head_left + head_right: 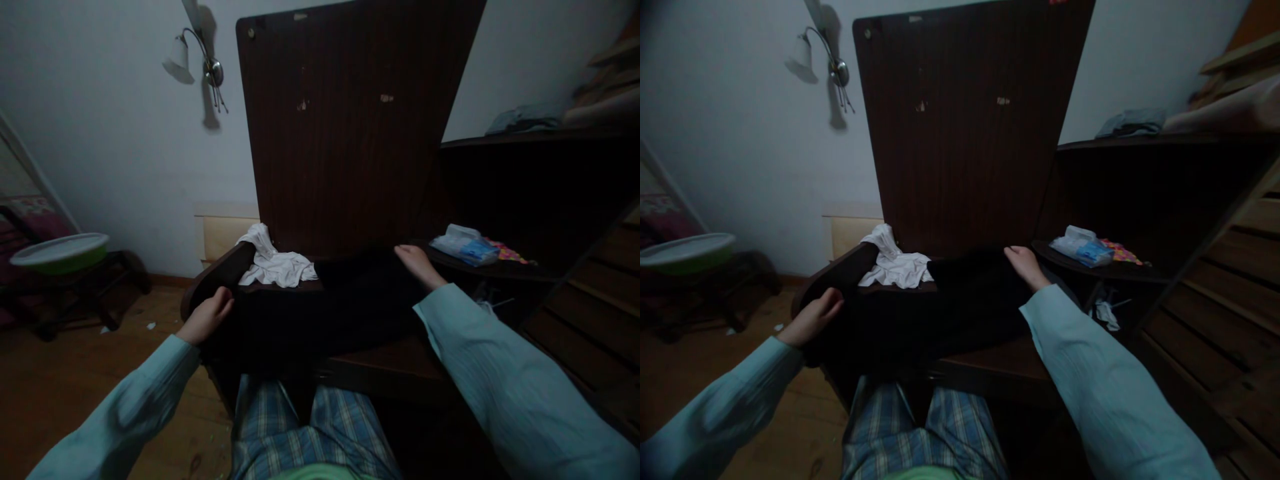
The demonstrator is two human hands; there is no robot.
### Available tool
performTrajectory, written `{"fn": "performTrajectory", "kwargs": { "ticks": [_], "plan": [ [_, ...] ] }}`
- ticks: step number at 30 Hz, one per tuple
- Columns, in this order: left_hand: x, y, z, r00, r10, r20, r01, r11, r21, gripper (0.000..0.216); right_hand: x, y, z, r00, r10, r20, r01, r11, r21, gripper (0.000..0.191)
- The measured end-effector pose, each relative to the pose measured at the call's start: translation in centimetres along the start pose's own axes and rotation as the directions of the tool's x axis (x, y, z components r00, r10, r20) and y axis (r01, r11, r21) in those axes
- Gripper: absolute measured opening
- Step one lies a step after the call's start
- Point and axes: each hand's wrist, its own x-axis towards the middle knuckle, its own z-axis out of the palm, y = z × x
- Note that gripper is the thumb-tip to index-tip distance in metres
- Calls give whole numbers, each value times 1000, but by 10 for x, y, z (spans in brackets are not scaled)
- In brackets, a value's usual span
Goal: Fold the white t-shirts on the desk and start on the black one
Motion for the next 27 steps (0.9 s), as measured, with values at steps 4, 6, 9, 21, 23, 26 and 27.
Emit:
{"fn": "performTrajectory", "kwargs": {
  "ticks": [4, 6, 9, 21, 23, 26, 27],
  "plan": [
    [24, -21, -19, 960, -147, -239, 96, 973, -211, 24, 14, 24, -18, 987, 122, -104, -121, 993, 10, 20],
    [25, -23, -19, 972, -170, -164, 126, 960, -250, 34, 4, 31, -11, 992, 50, -113, -52, 998, -20, 34],
    [12, -20, -7, 991, -76, 113, 96, 977, -189, 58, -27, 31, 11, 974, -196, 115, 197, 980, 3, 56],
    [-23, -4, 19, 936, 106, 335, -202, 942, 269, 36, -68, 37, 67, 907, -137, 399, 146, 989, 9, 39],
    [-23, -3, 2, 925, 163, 342, -224, 963, 147, 41, -63, 29, 62, 897, -179, 404, 188, 982, 17, 28],
    [-31, -4, -29, 906, 134, 401, -122, 991, -56, 48, -62, 6, 41, 812, -235, 534, 227, 970, 81, 20],
    [-35, -6, -41, 893, 108, 436, -69, 992, -106, 51, -64, -3, 30, 730, -255, 634, 233, 965, 120, 16]
  ]
}}
